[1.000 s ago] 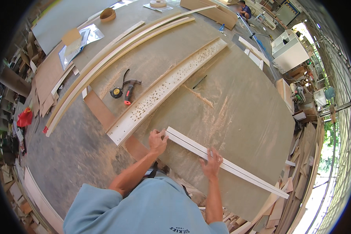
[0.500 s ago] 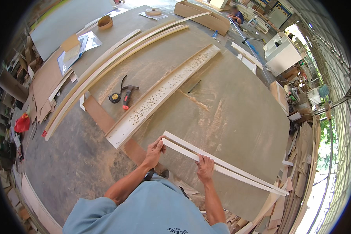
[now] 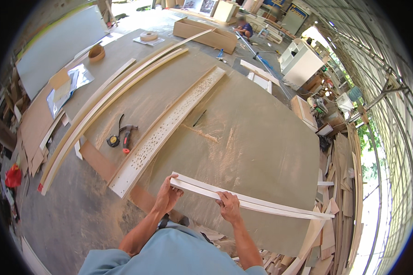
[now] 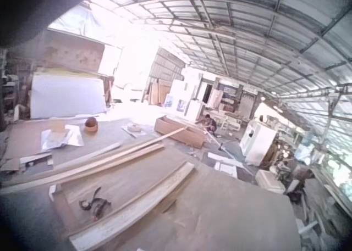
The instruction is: The person measures and aligns wooden strips on a large workbench. They use a measuring tape to mark lengths, a hammer to secure parts, and move various wooden components around the workspace.
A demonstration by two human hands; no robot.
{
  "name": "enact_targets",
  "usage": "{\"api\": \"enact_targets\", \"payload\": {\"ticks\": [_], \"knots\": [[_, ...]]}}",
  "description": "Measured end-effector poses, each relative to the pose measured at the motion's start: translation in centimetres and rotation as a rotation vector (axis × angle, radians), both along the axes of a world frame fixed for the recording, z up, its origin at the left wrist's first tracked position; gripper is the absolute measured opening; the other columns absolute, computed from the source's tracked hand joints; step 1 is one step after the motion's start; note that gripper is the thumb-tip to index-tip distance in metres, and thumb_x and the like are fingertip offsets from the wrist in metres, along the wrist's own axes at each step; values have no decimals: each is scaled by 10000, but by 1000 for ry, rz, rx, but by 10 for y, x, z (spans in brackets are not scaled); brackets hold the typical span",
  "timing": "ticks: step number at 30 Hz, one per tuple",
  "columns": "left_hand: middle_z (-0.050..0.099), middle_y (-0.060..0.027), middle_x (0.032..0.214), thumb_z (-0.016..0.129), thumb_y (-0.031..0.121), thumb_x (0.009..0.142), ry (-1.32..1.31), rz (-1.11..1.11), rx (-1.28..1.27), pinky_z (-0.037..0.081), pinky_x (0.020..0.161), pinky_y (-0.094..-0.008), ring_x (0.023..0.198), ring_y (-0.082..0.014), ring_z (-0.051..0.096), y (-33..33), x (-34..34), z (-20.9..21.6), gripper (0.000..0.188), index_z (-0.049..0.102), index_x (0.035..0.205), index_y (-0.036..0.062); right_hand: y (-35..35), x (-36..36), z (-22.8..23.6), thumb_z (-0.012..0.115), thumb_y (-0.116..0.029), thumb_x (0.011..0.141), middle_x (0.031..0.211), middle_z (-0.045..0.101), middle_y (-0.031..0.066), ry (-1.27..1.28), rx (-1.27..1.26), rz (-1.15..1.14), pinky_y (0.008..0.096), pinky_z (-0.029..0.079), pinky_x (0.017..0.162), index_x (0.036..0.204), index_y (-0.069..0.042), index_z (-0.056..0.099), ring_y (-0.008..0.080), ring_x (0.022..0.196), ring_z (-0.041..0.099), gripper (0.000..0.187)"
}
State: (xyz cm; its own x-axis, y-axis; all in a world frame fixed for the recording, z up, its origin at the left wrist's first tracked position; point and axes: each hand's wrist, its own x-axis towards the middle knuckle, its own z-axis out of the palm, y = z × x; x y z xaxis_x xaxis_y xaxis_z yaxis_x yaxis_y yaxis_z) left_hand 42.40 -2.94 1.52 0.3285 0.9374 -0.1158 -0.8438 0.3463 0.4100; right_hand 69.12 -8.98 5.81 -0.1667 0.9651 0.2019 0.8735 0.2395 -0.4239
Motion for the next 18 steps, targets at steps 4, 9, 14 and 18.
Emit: {"api": "enact_targets", "payload": {"ticks": [4,9,14,18], "knots": [[520,-48,950,456,309,1059,96,22,26,447,727,-326,779,-139,502,-2,-4,16,316,543,1248,72,0,6,-1,719,-94,800,1025,677,110,27,-24,-6,420,440,766,1149,-69,660,293,952,633,354],[556,-38,871,470,263,1053,-15,19,-50,440,699,-311,742,-132,515,-2,-10,-1,251,602,1104,56,-12,-1,5,721,-113,804,1033,680,91,42,-43,-38,423,444,808,1148,-83,669,284,970,633,349],[576,-26,832,533,307,1024,31,30,-117,430,682,-325,691,-132,514,-2,-14,-15,240,603,1073,83,-17,-9,7,719,-116,807,1037,677,77,71,14,-31,420,437,828,1156,-86,664,272,974,629,355],[605,-36,973,578,293,1002,-68,42,-202,441,774,-333,844,-147,537,-12,-3,22,258,591,1168,95,-19,-6,12,720,-111,804,1034,669,64,51,-3,-71,411,422,838,1174,-87,651,261,978,624,376]]}}
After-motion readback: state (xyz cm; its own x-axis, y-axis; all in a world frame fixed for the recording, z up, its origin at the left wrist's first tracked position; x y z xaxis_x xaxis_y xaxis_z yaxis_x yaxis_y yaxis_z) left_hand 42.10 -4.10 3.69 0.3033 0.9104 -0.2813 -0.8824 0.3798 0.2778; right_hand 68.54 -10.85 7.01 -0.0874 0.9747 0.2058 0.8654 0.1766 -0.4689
